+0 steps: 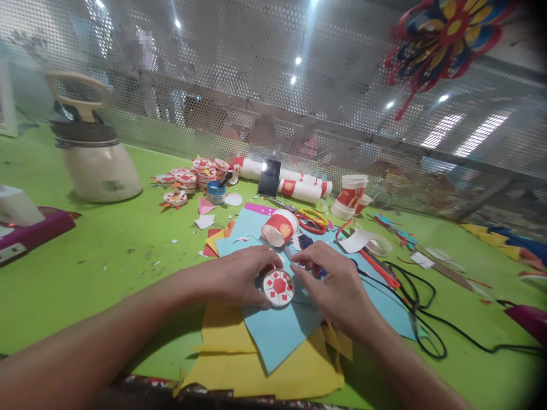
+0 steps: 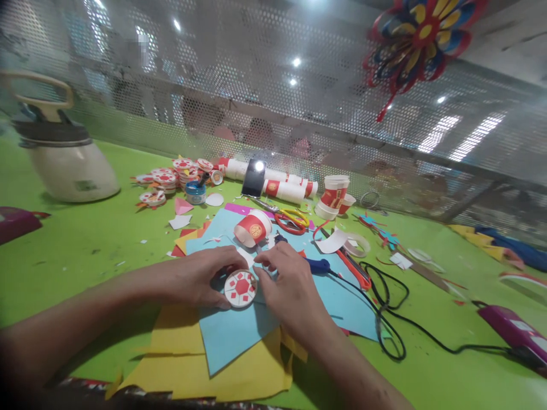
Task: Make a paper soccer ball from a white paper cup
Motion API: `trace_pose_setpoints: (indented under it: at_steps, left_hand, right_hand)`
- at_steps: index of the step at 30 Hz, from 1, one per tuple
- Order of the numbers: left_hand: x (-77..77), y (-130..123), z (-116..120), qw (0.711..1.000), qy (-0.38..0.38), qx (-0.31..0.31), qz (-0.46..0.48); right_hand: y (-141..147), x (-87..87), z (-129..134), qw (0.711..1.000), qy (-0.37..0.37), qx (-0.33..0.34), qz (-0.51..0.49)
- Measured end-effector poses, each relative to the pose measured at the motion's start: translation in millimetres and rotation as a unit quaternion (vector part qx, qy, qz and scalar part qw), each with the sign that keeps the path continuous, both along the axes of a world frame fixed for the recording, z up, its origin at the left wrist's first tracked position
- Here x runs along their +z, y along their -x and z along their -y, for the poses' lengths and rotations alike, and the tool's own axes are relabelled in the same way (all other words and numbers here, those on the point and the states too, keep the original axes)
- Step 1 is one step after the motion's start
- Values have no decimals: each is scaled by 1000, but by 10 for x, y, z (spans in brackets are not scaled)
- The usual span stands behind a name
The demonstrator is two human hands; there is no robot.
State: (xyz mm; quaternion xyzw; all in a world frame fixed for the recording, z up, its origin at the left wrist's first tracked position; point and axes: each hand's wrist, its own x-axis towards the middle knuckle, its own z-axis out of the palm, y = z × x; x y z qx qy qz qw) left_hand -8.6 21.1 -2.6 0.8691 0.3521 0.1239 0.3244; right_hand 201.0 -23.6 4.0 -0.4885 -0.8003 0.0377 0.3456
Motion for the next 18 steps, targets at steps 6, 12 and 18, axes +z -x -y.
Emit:
trace_pose_setpoints:
  at_steps: [6, 12, 18]
  left_hand:
    - [25, -11, 5, 1000, 7, 1, -2]
    - [48, -7, 15, 1000, 22, -3, -9]
    - [41, -6, 15, 1000, 25, -15, -8]
  right_hand:
    - [5, -24, 6, 998, 7, -16, 65]
    - [40, 0, 29, 992, 37, -13, 118]
    - [74, 8, 31, 990, 41, -12, 134]
